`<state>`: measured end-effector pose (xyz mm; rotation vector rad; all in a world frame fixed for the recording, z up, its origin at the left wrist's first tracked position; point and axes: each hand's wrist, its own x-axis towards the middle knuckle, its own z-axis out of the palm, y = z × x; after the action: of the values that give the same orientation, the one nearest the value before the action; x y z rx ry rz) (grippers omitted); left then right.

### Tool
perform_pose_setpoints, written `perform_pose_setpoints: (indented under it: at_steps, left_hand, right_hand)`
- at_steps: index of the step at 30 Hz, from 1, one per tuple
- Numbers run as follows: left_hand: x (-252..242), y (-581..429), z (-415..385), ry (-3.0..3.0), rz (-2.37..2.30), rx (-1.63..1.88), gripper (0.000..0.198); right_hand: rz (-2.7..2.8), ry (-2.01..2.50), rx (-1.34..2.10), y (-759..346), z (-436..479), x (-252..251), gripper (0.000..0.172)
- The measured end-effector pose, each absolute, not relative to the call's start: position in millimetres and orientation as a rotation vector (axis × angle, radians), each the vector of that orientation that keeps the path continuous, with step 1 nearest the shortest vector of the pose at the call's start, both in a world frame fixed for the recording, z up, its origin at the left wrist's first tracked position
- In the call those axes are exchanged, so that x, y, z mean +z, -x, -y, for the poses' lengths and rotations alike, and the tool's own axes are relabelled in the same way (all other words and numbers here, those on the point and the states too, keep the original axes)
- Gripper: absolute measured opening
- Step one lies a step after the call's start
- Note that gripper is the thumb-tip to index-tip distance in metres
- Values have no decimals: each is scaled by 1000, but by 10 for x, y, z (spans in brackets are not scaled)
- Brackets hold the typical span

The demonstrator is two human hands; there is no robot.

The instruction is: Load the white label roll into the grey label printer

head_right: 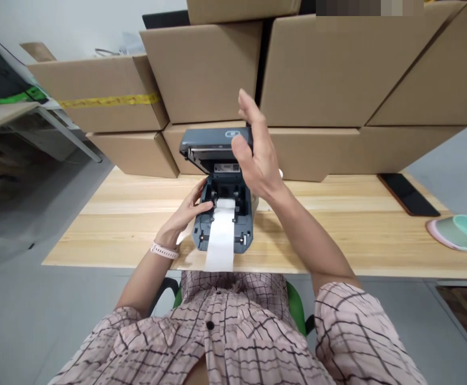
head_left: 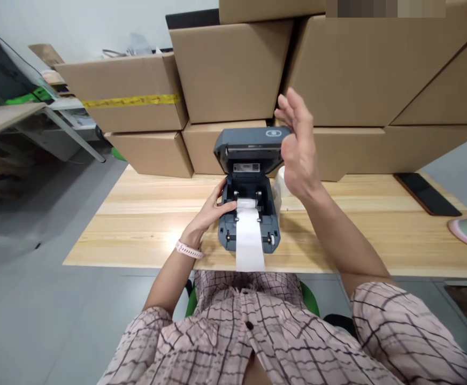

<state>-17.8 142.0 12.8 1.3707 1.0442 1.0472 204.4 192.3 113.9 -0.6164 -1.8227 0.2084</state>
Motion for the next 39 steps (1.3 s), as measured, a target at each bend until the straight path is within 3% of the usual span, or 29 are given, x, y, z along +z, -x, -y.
perform_pose_setpoints:
  at_steps: [4, 7, 11, 16, 20, 29, 39]
  left_hand:
    - [82, 136, -1388, -1337, -1055, 1078, 101]
    - [59, 133, -1390, -1346, -1070, 1086, 97]
    - [41, 145, -1395, -1397, -1083, 1108, 94]
    - [34, 144, -1397, -1404, -1096, 1102, 93]
    - [24, 142, -1413, -1398, -1082, 1127, 96]
    - [-63, 220, -1471, -1346, -955, 1128, 109]
    - [-92, 230, -1481, -1340, -985, 1124, 113]
  right_hand:
    - [1813, 778, 172, -2037, -2248, 1339, 63]
    - [1820, 888, -41, -2030, -2248, 1400, 56]
    - [1953, 819, -295, -2014, -1949, 1244, 35]
    - [2715, 1080, 52, -1956, -1751, 989, 31]
    - [2999, 1260, 182, -1822, -1920, 911, 36]
    - [3158, 1145, 561, -1720, -2162, 805, 34]
    - [3013, 779, 1200, -1897, -2336, 755, 29]
